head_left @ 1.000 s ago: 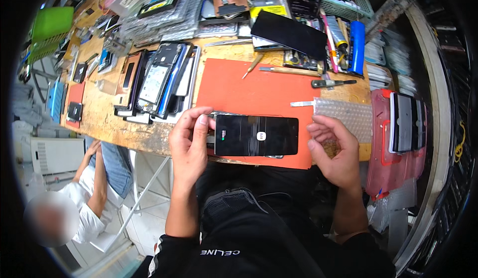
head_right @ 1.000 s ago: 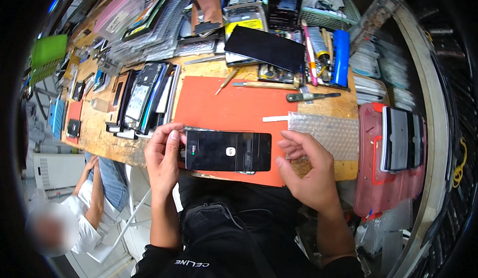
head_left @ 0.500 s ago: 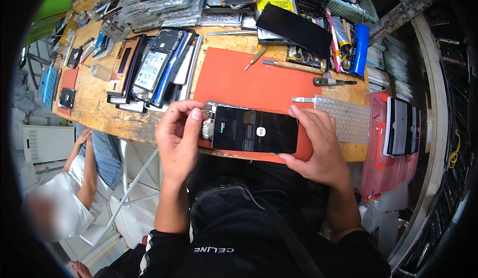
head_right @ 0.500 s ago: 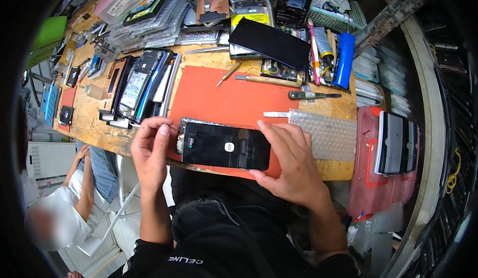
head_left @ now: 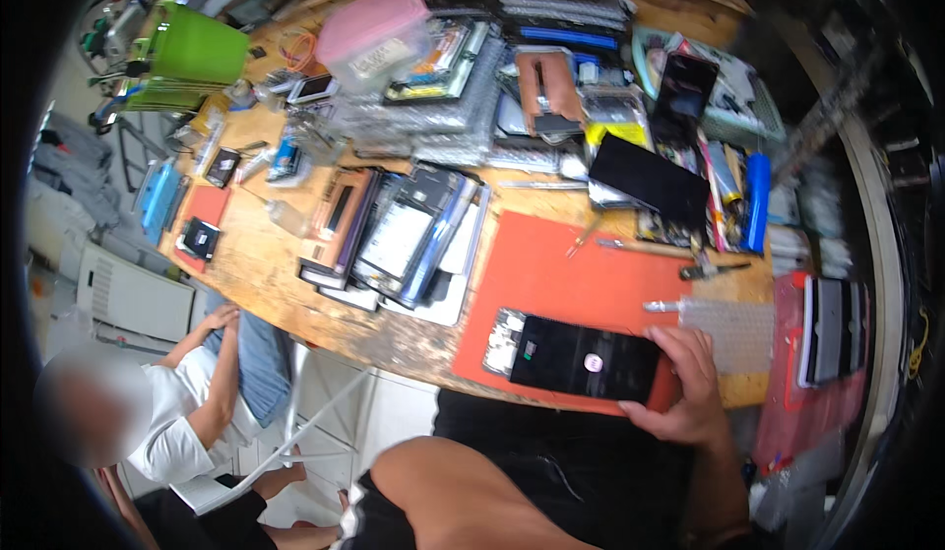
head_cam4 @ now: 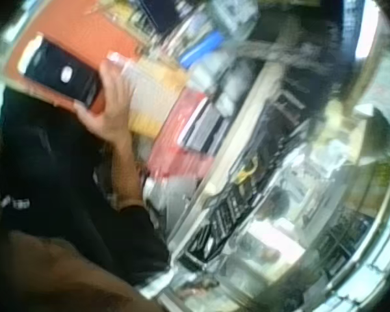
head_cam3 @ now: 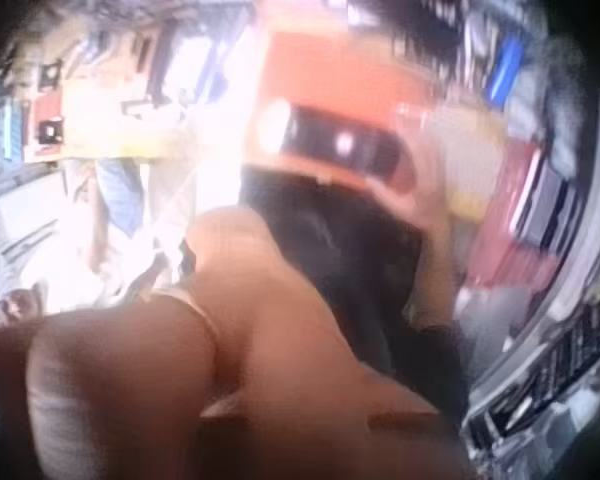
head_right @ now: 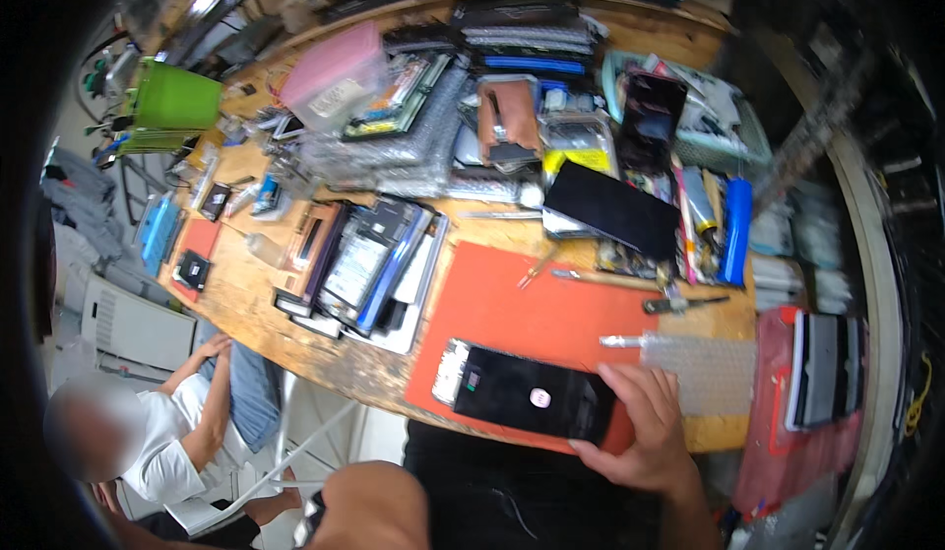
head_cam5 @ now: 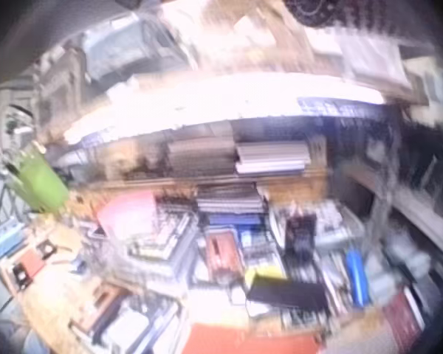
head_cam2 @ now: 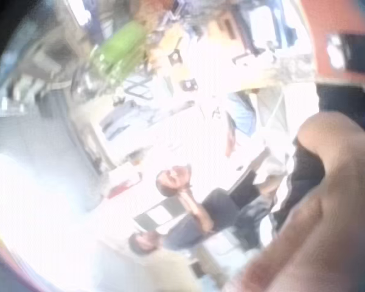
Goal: The person disassembles a smartphone, removes the battery, and handles internal components and a back cover. They use a screwdriver and a prying tool to open the device and manipulate small parts on a cluttered workbench.
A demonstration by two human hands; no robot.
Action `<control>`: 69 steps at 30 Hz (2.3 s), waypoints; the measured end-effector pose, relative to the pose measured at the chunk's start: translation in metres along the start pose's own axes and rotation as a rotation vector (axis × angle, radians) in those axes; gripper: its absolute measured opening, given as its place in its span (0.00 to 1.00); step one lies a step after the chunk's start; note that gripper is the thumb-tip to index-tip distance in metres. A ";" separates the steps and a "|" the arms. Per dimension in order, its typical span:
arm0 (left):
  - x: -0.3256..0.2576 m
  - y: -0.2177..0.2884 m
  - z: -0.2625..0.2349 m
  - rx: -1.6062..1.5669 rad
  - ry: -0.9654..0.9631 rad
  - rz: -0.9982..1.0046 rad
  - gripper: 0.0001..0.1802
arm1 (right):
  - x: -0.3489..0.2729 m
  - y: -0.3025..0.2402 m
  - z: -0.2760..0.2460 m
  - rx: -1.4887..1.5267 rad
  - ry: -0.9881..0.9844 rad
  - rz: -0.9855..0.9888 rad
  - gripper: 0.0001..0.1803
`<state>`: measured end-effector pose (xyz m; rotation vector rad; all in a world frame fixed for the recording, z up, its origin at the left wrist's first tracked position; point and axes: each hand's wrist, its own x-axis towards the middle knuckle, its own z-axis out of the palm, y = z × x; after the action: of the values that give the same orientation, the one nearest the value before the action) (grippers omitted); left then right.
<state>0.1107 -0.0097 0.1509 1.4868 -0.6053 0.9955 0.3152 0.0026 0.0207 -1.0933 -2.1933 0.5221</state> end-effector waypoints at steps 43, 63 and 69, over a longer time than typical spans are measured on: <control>0.049 0.010 -0.026 0.560 -0.350 -0.325 0.11 | 0.021 -0.014 0.004 -0.108 -0.020 -0.017 0.38; -0.088 -0.027 -0.240 1.033 0.793 -0.521 0.13 | 0.095 0.030 0.004 -0.216 -0.218 -0.331 0.44; -0.090 -0.021 -0.215 1.291 0.609 -0.599 0.10 | 0.142 0.049 0.000 -0.150 -0.447 -0.356 0.48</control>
<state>0.0312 0.1868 0.0524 2.0605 1.0899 1.2998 0.2775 0.1463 0.0425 -0.6730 -2.7807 0.4806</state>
